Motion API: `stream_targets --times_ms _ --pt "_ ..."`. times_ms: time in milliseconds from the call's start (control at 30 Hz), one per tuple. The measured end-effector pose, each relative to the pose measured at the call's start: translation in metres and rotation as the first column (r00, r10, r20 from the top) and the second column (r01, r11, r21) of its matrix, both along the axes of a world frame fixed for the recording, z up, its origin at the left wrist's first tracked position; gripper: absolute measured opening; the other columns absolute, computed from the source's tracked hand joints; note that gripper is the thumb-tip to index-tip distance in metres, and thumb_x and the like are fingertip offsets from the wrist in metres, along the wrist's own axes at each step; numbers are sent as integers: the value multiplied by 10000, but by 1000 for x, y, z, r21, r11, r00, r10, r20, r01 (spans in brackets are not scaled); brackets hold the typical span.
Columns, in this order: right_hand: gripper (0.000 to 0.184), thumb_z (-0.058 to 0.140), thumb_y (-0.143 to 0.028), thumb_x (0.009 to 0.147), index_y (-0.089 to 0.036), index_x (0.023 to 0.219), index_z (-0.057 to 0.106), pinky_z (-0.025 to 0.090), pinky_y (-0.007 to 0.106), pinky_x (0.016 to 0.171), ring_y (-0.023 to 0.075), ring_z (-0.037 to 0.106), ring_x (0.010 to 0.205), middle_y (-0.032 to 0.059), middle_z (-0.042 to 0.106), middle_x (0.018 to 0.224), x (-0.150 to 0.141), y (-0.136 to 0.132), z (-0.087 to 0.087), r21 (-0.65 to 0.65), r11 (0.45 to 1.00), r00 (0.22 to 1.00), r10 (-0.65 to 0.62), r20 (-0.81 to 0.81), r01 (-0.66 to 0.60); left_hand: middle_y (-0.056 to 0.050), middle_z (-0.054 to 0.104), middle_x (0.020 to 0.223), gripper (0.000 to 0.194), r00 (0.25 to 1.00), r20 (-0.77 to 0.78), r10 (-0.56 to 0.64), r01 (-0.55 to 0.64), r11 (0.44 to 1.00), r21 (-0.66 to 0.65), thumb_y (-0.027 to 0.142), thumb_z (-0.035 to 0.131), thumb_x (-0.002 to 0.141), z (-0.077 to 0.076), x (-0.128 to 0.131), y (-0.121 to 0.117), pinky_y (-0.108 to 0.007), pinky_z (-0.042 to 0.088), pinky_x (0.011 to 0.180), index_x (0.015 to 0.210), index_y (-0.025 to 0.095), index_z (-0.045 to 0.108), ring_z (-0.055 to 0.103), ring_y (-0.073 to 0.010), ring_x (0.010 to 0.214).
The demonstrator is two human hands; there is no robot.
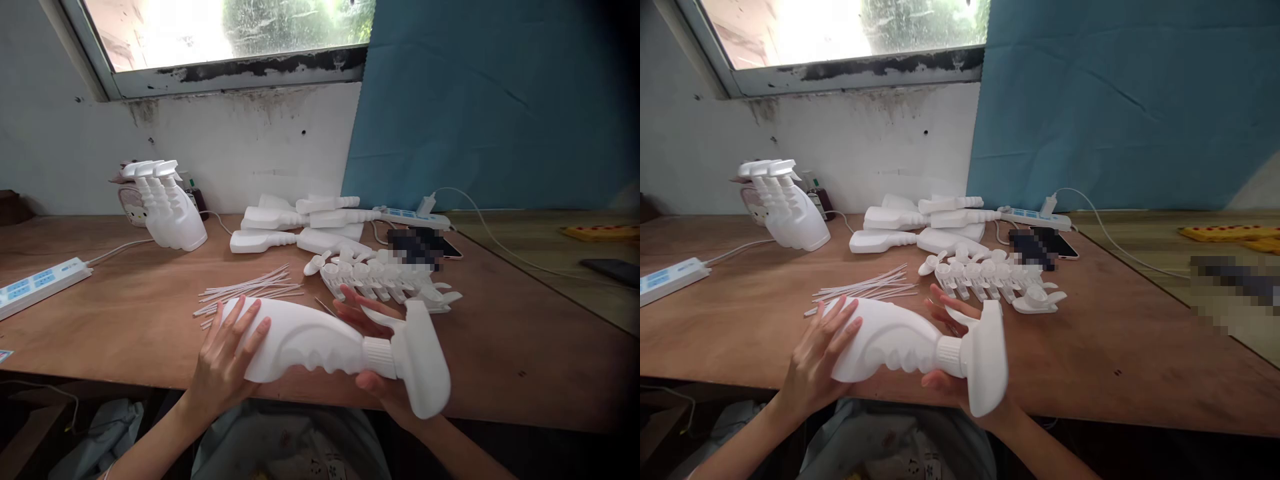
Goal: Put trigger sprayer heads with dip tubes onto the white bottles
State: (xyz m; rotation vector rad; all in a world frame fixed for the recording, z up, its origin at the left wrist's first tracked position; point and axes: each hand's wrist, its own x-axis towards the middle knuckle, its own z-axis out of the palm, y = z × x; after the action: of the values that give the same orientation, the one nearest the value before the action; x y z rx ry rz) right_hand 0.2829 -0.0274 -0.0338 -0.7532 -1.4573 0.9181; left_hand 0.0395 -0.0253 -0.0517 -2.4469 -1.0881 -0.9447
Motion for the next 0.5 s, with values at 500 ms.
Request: stream_targets --times_ms 500 --pt "301 524 -97 778 -236 1046 520 512 272 684 105 528 694 44 564 1001 -13 8 -13 111 991 977 -93 193 72 -78 612 930 501 580 461 672 -547 740 -390 459 638 657 24 -105 155 -361 482 724 1041 188 467 595 -267 860"
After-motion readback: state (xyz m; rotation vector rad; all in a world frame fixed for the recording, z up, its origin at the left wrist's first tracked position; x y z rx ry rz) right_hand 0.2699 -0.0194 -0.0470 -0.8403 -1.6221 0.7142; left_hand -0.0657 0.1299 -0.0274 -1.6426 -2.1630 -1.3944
